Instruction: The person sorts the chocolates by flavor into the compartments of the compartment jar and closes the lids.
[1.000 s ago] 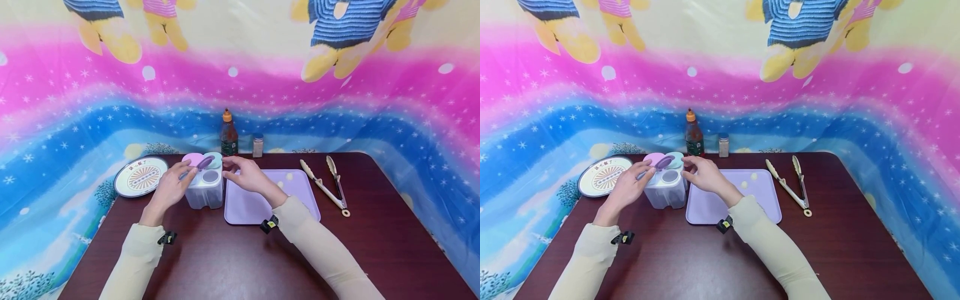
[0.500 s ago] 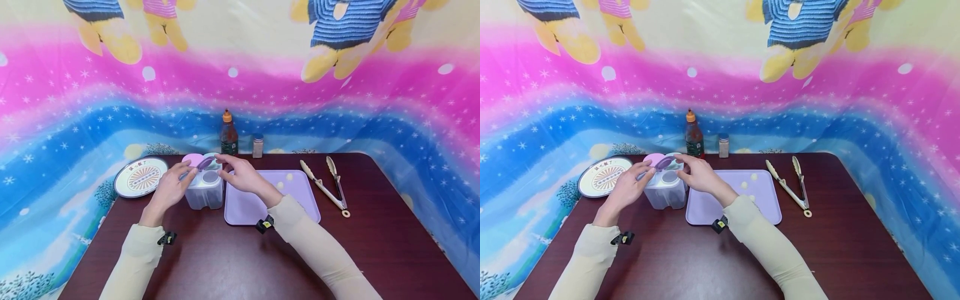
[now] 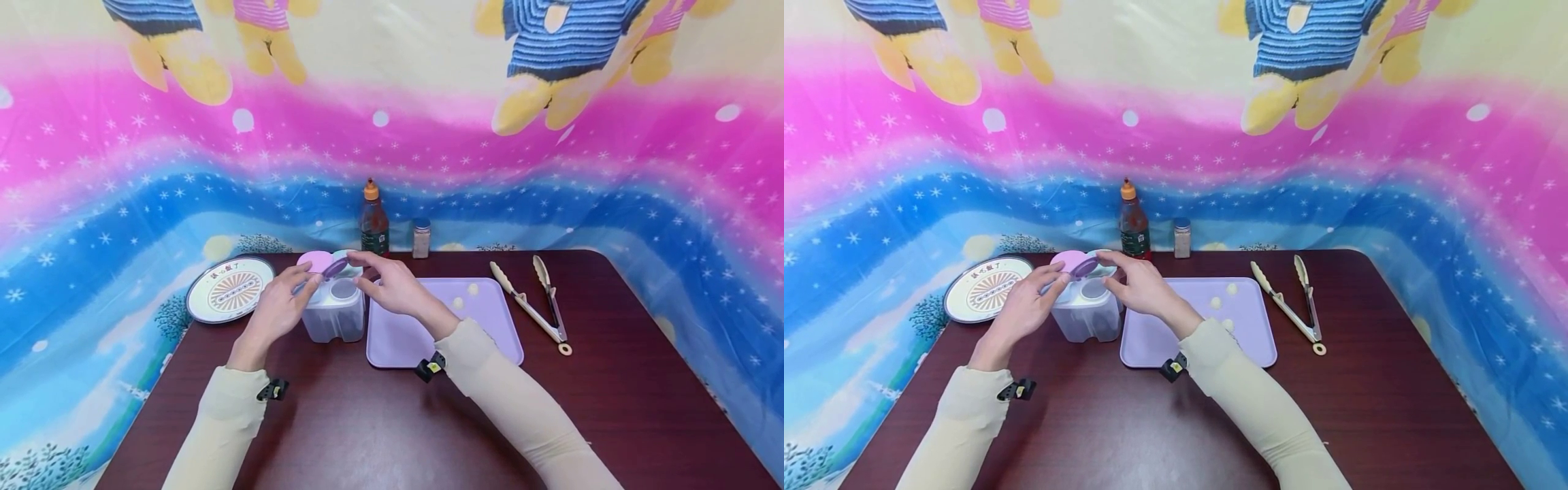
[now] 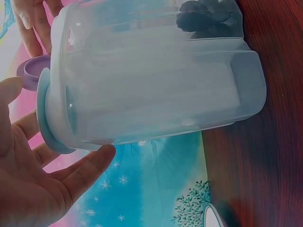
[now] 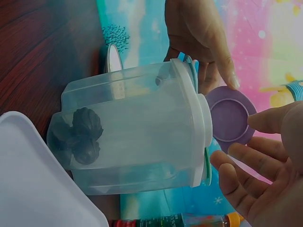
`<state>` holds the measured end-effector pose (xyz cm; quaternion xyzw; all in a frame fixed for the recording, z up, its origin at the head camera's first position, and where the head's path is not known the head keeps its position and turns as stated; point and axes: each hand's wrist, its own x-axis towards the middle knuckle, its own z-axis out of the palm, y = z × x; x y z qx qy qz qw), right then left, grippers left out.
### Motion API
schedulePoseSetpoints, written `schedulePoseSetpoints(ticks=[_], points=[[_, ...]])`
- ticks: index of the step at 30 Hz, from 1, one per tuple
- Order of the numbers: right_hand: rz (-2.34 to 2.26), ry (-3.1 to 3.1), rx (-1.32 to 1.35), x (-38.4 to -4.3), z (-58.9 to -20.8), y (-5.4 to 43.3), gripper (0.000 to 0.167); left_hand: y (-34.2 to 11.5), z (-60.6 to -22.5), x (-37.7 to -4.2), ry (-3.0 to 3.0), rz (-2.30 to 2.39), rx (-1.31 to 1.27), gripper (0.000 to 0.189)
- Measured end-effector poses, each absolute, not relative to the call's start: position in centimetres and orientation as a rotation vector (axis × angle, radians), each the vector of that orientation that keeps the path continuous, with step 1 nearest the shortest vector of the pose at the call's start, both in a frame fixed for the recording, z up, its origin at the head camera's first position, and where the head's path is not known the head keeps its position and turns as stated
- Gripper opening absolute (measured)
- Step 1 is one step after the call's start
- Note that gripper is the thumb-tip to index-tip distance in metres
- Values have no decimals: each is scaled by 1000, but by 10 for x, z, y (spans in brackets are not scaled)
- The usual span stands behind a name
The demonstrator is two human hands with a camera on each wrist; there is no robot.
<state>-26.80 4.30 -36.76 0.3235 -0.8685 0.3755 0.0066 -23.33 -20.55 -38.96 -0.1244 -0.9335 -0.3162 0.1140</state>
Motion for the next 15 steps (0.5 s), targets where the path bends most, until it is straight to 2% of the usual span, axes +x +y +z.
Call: schedulePoseSetpoints(ticks=[15], points=[[1276,-2690,916,-266,-379,48,37,-204,-387,-231,-2758,-939,-312,62]])
